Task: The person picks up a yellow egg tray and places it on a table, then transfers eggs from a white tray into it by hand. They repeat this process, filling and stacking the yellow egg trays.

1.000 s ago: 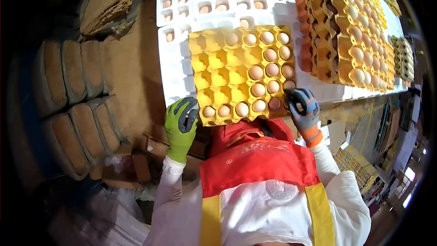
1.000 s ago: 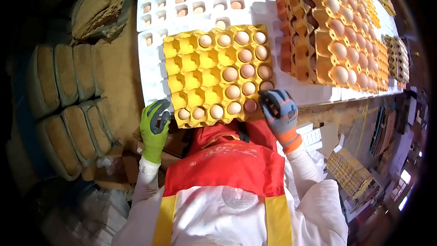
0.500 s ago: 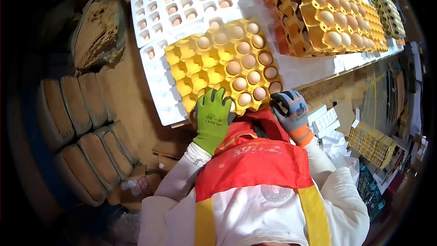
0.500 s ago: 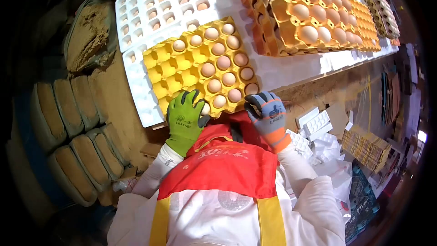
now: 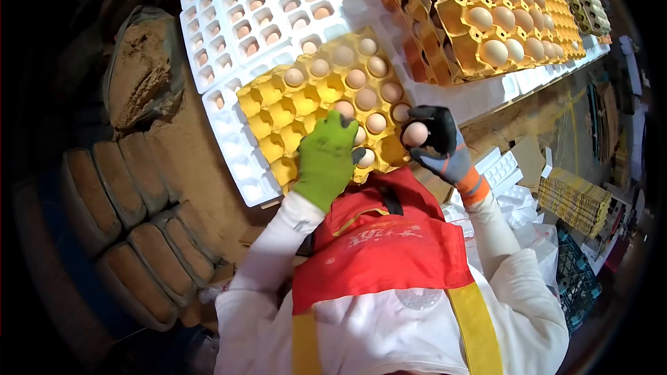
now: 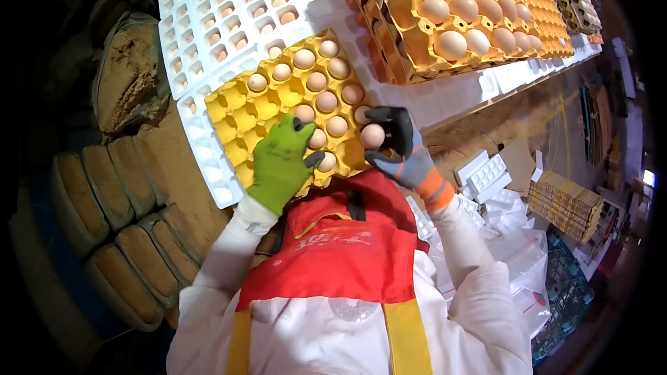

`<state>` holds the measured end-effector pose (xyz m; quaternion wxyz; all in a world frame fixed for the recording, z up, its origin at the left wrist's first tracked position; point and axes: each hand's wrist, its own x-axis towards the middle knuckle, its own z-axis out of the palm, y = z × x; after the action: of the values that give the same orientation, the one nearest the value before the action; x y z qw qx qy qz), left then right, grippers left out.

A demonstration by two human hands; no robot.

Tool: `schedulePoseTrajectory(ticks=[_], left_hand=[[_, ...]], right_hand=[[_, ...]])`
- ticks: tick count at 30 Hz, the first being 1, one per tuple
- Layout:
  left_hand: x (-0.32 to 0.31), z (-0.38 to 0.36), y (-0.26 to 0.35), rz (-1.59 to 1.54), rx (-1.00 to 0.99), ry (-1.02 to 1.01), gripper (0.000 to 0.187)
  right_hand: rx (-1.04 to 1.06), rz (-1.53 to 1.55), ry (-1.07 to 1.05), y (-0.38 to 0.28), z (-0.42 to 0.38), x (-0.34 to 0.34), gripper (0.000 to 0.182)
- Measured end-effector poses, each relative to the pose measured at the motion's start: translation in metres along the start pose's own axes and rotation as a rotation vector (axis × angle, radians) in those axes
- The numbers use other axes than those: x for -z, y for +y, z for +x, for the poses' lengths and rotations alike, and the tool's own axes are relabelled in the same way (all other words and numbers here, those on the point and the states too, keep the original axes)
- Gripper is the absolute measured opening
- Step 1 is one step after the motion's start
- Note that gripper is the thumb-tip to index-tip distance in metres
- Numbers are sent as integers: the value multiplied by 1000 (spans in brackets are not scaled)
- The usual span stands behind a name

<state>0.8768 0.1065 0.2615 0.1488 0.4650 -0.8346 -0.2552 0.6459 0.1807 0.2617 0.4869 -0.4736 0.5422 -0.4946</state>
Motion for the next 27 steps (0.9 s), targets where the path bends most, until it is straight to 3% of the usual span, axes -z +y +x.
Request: schedulePoseTrajectory(ticks=[1, 2, 3, 5, 7, 8, 9, 10, 11, 13, 14, 15, 16, 17, 18, 19, 21, 23, 24, 27], left_hand=[[-12, 3, -2, 124, -35, -50, 23], [-22, 6, -5, 192, -20, -102, 23], [-19, 8, -5, 92, 13, -85, 24], [-8, 5, -4, -97, 80, -59, 27], [10, -3, -9, -203, 64, 9, 36], [11, -10, -20, -459, 127, 17, 36], [12, -18, -32, -719, 195, 24, 36], [27, -20, -34, -1240, 480, -169, 41], [39, -16, -32, -1425, 552, -191, 49], [45, -3, -26, -1424, 411, -146, 54], [51, 8, -23, -1168, 467, -192, 52], [25, 16, -41, -800, 52, -2, 43], [21, 24, -34, -470, 11, 96, 35], [10, 27, -32, -189, -14, 126, 30], [-1, 29, -29, 92, -29, 165, 24], [-22, 29, -36, 308, -37, 122, 21], [-25, 53, -2, 524, 279, -37, 14], [-32, 57, -3, 621, 259, -62, 11], [-23, 56, -8, 485, 274, -96, 17], [52, 16, -34, -207, 206, 174, 31]], right_hand=[[-31, 40, 4, -7, 7, -2, 52], [89, -334, -101, -13, 22, 0, 55], [157, -677, -62, -7, 27, -8, 53], [300, -1116, -157, 2, 48, -28, 49], [357, -1214, -220, 2, 55, -34, 43], [380, -1265, -251, 3, 57, -35, 40], [296, -1002, -200, 0, 54, -31, 38], [215, -739, -157, -7, 47, -20, 37], [139, -479, -125, -10, 42, -9, 35], [-401, 162, -204, -27, 42, 7, 41], [-402, 267, -160, -31, 45, 3, 42], [-245, 125, -174, -23, 53, 1, 42], [-89, -21, -164, -15, 60, -1, 43], [244, -391, -212, 4, 75, -6, 43], [358, -674, -266, -18, 86, -22, 37], [280, -1008, -241, -27, 90, -38, 27], [204, -1517, -289, -26, 99, -61, 23], [265, -1600, -371, -10, 107, -62, 24], [241, -1612, -377, -11, 109, -63, 25], [276, -1505, -354, -12, 116, -45, 24]])
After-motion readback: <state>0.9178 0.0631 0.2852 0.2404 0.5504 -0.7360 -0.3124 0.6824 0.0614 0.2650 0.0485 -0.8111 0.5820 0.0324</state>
